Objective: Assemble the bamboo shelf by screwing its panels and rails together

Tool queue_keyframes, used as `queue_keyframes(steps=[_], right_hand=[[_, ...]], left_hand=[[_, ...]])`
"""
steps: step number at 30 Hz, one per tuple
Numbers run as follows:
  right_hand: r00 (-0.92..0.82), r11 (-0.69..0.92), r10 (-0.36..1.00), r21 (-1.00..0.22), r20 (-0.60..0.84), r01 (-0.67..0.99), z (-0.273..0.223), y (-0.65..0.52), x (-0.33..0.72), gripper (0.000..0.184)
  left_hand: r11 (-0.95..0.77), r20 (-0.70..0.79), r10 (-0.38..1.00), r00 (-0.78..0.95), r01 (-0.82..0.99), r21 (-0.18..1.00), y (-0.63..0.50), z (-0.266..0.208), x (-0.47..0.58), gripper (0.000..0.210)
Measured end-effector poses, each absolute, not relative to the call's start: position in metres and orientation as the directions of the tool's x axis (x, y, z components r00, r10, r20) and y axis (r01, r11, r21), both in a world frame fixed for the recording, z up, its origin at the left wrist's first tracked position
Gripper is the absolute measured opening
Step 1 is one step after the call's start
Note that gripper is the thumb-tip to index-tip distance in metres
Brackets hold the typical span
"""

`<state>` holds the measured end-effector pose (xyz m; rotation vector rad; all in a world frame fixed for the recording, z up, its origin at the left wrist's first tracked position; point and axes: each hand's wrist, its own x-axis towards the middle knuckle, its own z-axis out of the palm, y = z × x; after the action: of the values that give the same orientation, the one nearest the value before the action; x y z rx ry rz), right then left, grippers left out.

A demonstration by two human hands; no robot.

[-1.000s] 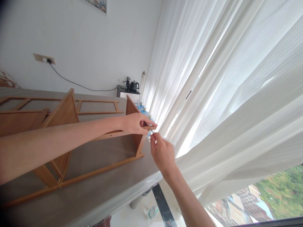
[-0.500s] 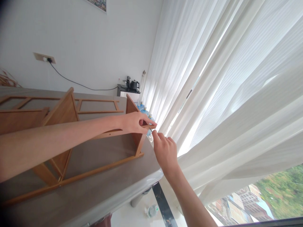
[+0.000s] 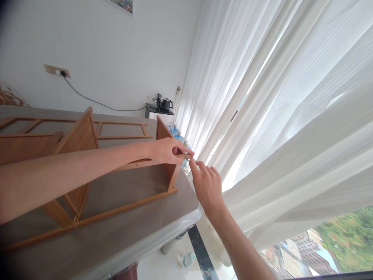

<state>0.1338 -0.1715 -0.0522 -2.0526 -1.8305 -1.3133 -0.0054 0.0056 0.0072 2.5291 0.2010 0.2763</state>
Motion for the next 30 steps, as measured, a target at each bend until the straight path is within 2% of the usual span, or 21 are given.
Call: queue_keyframes(steps=[4, 7, 13, 20, 23, 26, 30], right_hand=[[-0.066, -0.262, 0.779, 0.421, 0.623, 0.868, -0.051, -0.171, 0.133, 0.026], [-0.002, -0.27, 0.792, 0.353, 0.611, 0.896, -0.051, -0.169, 0.131, 0.017], [0.11, -0.287, 0.795, 0.211, 0.597, 0.934, -0.053, -0.167, 0.127, 0.023], [-0.014, -0.289, 0.746, 0.342, 0.666, 0.894, -0.06, -0.168, 0.13, 0.022], [-0.004, -0.293, 0.736, 0.324, 0.677, 0.899, -0.064, -0.17, 0.133, 0.023], [0.01, -0.28, 0.727, 0.283, 0.686, 0.918, -0.065, -0.172, 0.134, 0.024], [-0.01, -0.254, 0.716, 0.275, 0.698, 0.927, -0.064, -0.172, 0.133, 0.021]], left_hand=[[-0.826, 0.159, 0.193, 0.968, 0.073, 0.558, 0.007, 0.007, -0.005, 0.052], [-0.823, 0.152, 0.2, 0.968, 0.082, 0.561, 0.006, 0.007, -0.005, 0.053], [-0.831, 0.162, 0.196, 0.967, 0.077, 0.551, 0.007, 0.006, -0.005, 0.055], [-0.825, 0.166, 0.182, 0.969, 0.059, 0.561, 0.004, 0.007, -0.007, 0.047], [-0.804, 0.161, 0.216, 0.963, 0.082, 0.589, 0.003, 0.008, -0.008, 0.046], [-0.76, 0.152, 0.306, 0.94, 0.145, 0.633, 0.005, 0.005, -0.007, 0.046], [-0.747, 0.181, 0.368, 0.912, 0.174, 0.642, 0.007, 0.0, -0.003, 0.029]])
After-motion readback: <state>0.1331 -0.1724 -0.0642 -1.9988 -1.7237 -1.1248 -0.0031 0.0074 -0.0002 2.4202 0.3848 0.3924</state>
